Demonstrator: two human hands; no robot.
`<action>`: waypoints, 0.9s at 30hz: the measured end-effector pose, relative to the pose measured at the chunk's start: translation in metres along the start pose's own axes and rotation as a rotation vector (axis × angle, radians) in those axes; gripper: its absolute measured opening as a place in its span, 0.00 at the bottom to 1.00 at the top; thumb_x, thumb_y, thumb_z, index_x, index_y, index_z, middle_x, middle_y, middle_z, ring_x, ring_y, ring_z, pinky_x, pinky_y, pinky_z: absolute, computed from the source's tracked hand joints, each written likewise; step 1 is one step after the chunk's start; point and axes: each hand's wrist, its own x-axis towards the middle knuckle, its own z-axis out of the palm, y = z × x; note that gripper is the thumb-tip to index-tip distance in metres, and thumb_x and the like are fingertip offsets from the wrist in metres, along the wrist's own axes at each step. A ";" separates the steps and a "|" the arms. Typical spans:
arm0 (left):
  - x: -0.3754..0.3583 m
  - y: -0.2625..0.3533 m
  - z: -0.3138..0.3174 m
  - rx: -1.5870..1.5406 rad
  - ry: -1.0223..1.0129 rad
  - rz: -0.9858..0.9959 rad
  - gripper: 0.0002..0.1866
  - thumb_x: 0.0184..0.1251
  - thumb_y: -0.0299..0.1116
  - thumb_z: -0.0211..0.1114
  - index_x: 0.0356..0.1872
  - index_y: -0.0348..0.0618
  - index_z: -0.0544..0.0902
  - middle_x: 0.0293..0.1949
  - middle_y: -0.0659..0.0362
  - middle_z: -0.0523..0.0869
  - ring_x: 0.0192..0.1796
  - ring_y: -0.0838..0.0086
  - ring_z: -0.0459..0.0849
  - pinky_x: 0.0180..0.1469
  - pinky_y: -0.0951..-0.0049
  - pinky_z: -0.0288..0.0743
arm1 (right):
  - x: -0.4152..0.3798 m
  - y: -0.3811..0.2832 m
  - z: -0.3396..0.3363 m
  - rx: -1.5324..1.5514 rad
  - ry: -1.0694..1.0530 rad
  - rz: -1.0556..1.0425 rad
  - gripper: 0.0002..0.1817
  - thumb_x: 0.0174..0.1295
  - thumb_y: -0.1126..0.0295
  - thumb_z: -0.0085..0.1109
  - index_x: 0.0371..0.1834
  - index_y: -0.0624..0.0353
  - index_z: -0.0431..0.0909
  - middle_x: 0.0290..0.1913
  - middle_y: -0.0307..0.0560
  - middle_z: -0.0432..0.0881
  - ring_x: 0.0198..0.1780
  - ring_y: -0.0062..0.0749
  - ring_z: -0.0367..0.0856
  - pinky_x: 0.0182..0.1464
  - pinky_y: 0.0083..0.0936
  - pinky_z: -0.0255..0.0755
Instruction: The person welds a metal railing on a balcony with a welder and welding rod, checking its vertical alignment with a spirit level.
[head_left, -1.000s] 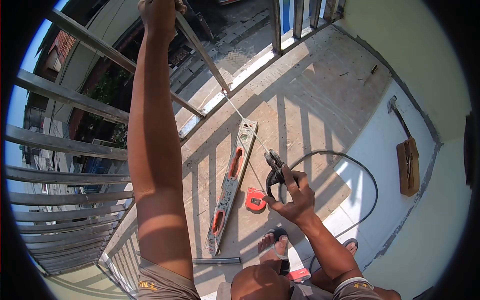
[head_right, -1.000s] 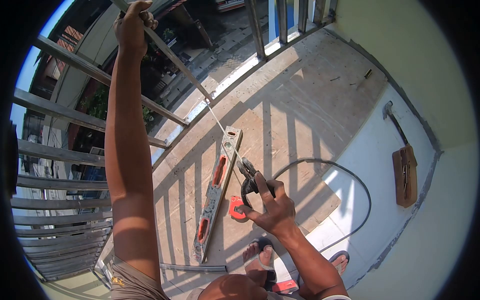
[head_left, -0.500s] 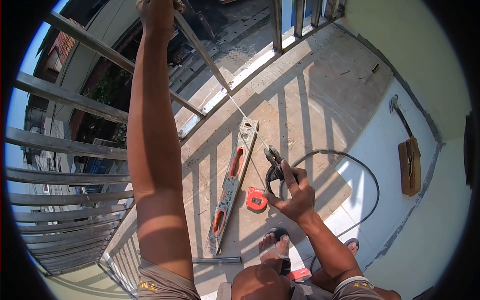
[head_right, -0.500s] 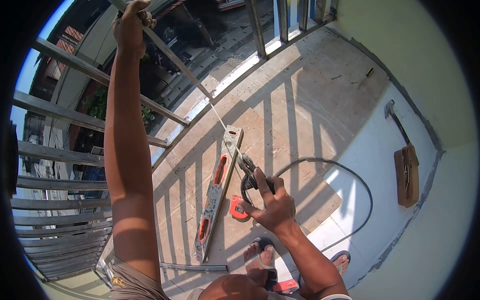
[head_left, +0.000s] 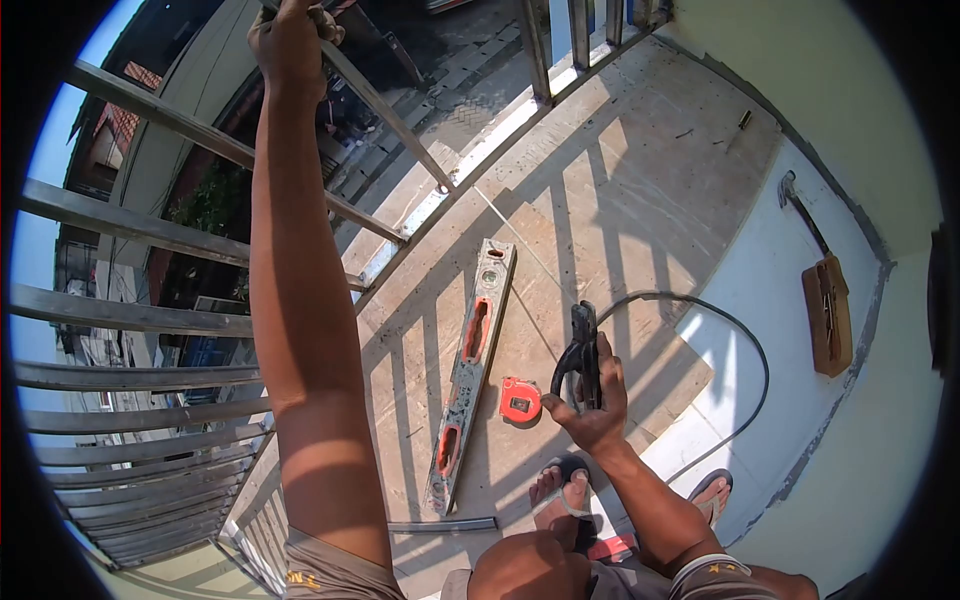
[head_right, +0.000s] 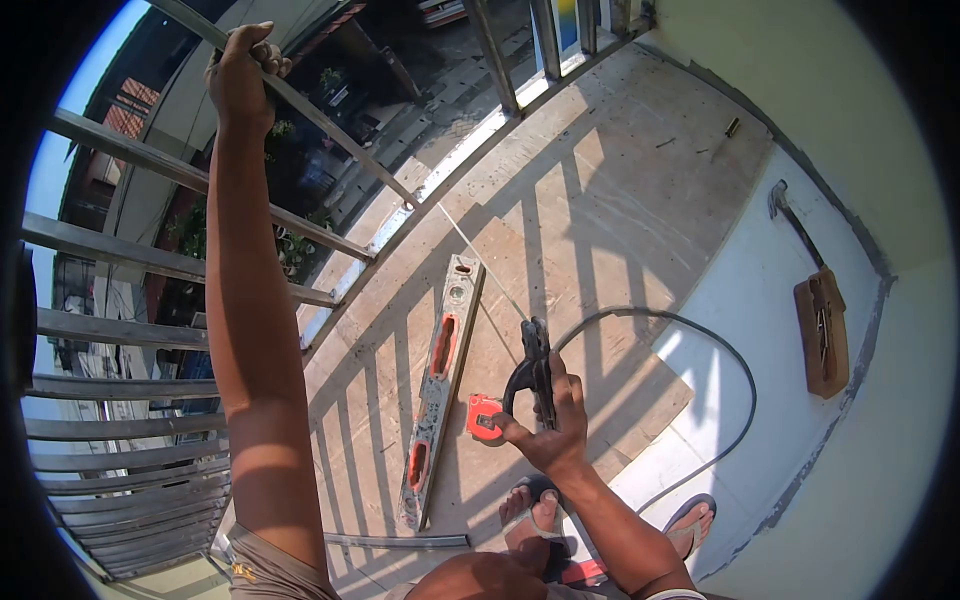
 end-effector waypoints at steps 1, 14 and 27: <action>-0.001 0.001 0.000 0.006 -0.011 0.012 0.09 0.69 0.29 0.72 0.30 0.43 0.81 0.23 0.64 0.74 0.23 0.75 0.76 0.32 0.66 0.72 | -0.002 0.001 0.004 0.049 0.026 0.021 0.63 0.47 0.56 0.91 0.86 0.64 0.62 0.48 0.48 0.79 0.37 0.29 0.79 0.36 0.27 0.79; -0.014 0.011 0.018 0.033 0.031 -0.016 0.12 0.71 0.31 0.71 0.29 0.49 0.76 0.21 0.67 0.69 0.22 0.77 0.72 0.32 0.67 0.69 | -0.003 -0.005 0.027 0.241 -0.024 0.257 0.64 0.50 0.59 0.91 0.89 0.61 0.58 0.45 0.46 0.77 0.34 0.25 0.76 0.34 0.26 0.77; -0.007 0.006 0.013 -0.018 0.066 -0.007 0.08 0.68 0.28 0.73 0.31 0.39 0.82 0.21 0.63 0.73 0.20 0.75 0.73 0.27 0.65 0.70 | 0.002 -0.005 0.025 0.173 -0.034 0.205 0.62 0.52 0.55 0.89 0.87 0.65 0.60 0.46 0.49 0.78 0.33 0.27 0.78 0.33 0.27 0.78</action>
